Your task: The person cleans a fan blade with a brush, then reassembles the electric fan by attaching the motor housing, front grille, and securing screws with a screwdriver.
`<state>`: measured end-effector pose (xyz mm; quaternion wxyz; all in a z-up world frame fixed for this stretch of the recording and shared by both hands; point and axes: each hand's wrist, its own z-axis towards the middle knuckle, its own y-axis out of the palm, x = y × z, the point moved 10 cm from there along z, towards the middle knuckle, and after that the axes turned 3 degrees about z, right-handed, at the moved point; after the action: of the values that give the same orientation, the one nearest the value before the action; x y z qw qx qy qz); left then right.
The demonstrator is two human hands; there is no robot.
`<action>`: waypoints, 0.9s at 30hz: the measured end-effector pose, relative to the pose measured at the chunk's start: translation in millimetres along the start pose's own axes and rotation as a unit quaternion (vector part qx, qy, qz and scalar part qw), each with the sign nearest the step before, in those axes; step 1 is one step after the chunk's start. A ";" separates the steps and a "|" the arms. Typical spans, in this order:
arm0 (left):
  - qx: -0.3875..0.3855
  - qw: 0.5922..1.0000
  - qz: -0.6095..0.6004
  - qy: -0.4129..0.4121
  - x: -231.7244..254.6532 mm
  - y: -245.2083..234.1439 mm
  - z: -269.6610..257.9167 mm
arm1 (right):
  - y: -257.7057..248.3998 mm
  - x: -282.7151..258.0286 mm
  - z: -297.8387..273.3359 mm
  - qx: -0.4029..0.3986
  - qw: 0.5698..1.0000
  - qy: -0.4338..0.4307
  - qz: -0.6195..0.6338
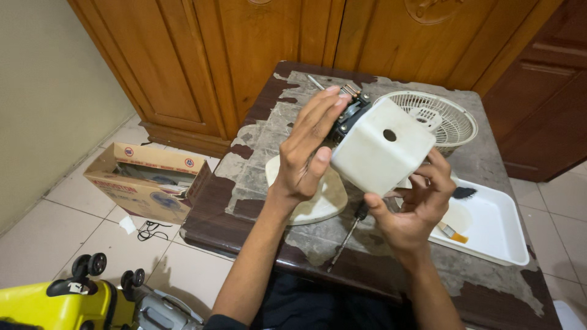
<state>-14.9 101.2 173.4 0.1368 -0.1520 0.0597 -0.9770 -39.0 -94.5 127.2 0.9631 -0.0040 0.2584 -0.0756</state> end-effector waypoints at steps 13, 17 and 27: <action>0.030 0.999 -0.016 -0.011 -5.1 2.8 -1.3 | 19.5 -5.9 11.0 -0.015 0.997 -0.021 -0.079; 0.044 0.999 -0.026 -0.009 -6.1 3.8 -1.5 | 21.3 -4.1 12.0 -0.014 0.997 -0.007 -0.073; 0.055 0.998 -0.039 -0.011 -5.3 2.0 0.2 | 20.7 -4.8 17.1 -0.019 0.998 -0.002 -0.056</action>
<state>-9.6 100.8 171.8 0.1079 -0.1575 -0.0019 -0.9816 -31.6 -73.9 143.4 0.9576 -0.0370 0.2574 -0.1242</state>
